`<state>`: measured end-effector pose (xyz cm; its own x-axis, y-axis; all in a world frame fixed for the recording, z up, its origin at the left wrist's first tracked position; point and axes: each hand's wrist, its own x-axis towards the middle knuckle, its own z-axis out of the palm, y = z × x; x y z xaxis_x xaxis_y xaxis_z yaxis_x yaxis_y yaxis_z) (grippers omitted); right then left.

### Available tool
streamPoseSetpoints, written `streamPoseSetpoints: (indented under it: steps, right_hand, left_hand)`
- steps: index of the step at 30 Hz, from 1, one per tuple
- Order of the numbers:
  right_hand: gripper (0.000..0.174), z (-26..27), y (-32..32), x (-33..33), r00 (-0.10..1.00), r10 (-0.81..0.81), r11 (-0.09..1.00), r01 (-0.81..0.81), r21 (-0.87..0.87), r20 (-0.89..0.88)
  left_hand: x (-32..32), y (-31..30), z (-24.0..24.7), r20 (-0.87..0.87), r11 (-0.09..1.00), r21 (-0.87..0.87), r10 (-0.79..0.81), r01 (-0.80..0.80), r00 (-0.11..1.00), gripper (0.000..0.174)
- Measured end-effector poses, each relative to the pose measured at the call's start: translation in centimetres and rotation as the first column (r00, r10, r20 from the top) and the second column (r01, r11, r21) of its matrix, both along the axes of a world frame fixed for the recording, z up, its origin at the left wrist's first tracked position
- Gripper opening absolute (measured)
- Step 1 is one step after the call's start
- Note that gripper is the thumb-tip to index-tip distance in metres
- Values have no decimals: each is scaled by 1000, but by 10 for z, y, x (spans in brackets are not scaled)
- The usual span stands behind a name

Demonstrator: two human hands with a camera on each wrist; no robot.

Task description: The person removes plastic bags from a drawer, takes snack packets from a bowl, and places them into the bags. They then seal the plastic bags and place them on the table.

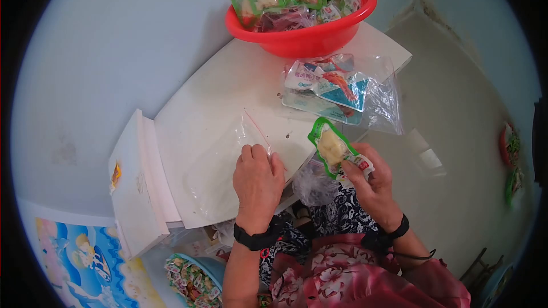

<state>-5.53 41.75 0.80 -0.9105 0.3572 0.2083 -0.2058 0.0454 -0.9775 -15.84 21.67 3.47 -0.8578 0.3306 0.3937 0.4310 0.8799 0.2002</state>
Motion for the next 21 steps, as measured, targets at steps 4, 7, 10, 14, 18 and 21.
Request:
streamPoseSetpoints:
  steps: [4,7,10,14,18,21]
  right_hand:
    - [19,-4,2,-3,996,88,979,-85,-187,8]
    - [19,13,3,-2,982,176,920,-141,-365,63]
    - [21,20,-4,-8,981,189,876,-144,-459,53]
    - [22,24,-17,-20,973,232,814,-201,-545,-11]
    - [24,28,-32,-30,969,237,792,-238,-562,-75]
    - [25,28,-38,-38,975,205,800,-219,-558,-88]
  left_hand:
    - [-2,-11,0,106,990,141,-41,26,994,12]
    - [-5,-30,-1,362,914,399,-92,-65,928,10]
    - [5,-35,6,515,779,596,-184,-196,837,13]
    - [22,-38,12,503,699,679,-218,-225,836,15]
    - [37,-34,16,241,845,534,-137,-14,961,8]
    - [46,-28,25,130,916,398,-110,49,985,3]
